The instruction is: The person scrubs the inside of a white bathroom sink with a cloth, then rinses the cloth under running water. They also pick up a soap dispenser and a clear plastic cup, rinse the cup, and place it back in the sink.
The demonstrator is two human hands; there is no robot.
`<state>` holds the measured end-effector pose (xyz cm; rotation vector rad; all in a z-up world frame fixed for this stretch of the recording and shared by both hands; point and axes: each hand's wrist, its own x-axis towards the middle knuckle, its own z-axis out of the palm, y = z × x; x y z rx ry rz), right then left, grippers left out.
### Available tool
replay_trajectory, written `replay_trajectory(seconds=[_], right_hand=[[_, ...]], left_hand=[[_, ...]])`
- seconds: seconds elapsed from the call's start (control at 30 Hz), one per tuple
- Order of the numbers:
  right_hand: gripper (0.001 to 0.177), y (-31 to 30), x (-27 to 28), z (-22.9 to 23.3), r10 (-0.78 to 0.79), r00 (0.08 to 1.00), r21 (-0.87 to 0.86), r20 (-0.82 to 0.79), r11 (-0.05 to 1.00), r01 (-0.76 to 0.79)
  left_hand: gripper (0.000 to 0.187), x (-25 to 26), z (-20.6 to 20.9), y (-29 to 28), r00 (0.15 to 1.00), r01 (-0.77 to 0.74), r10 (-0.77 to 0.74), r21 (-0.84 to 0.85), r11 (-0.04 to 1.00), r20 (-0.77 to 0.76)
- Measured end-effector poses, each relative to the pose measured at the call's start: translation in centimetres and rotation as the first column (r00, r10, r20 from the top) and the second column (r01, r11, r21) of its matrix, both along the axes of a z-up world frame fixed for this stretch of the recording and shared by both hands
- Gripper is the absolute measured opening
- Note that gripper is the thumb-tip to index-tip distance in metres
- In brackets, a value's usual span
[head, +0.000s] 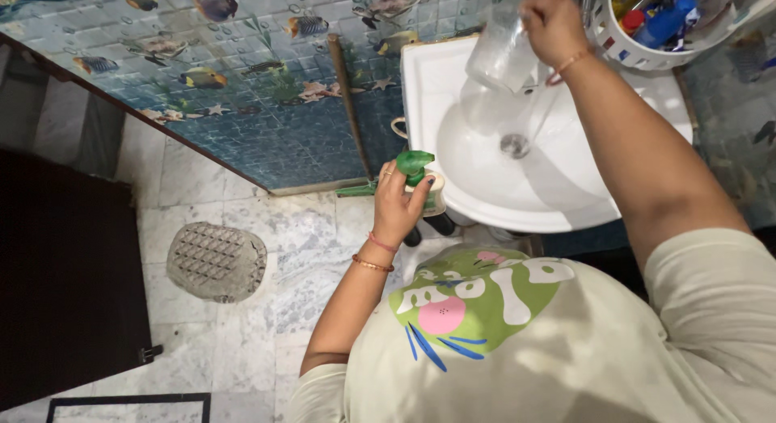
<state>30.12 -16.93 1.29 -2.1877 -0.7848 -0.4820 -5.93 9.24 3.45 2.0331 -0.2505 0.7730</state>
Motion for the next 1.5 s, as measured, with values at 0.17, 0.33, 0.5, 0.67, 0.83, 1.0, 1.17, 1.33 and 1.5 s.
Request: replay_trajectory(seconds=[0.17,0.33,0.5,0.67,0.83,1.0,1.17,1.33,1.5], right_hand=[[0.013,1.5,2.3,-1.2,-0.098,0.995,0.120,-0.017,0.988,0.100],[0.010,2.4,-2.0,0.7,-0.155,0.979,0.074,0.133,0.986,0.146],[0.019,3.9,-11.6,2.3,0.000,0.885,-0.116,0.466,0.991,0.061],[0.025,6.9,-18.5,1.5,-0.021,0.913,-0.094,0.406,0.993,0.065],[0.017,6.8,-15.3,-0.8,-0.176,0.976,0.148,0.131,0.977,0.156],[0.015,4.2,-8.6,-1.4,-0.324,0.942,0.166,0.094,0.938,0.306],[0.014,4.3,-9.0,-1.4,-0.278,0.896,0.026,0.347,0.957,0.287],[0.024,5.1,-13.6,-0.6,-0.140,0.905,-0.127,0.401,0.970,0.206],[0.019,6.2,-18.0,-0.7,-0.080,0.957,-0.066,0.279,0.993,0.102]], left_hand=[[0.026,-0.4,-0.6,0.7,1.000,0.005,-0.005,-0.004,1.000,-0.007],[0.026,-0.4,-0.9,1.7,1.000,0.013,-0.012,0.011,1.000,-0.022],[0.025,-0.2,-1.4,2.3,1.000,0.023,-0.023,0.019,1.000,-0.010],[0.025,-0.1,-1.4,2.8,0.997,0.072,-0.072,0.036,0.997,-0.002],[0.025,0.0,-1.4,3.0,0.993,0.083,-0.082,0.013,0.996,-0.083],[0.028,-0.2,-1.3,3.0,0.995,0.085,-0.084,0.014,0.996,-0.058],[0.027,-0.2,-1.5,3.3,0.995,0.089,-0.088,0.029,0.996,-0.054],[0.026,0.1,-1.6,3.4,0.992,0.113,-0.112,0.024,0.993,-0.051],[0.026,0.2,-1.7,3.3,0.990,0.118,-0.116,0.012,0.993,-0.077]])
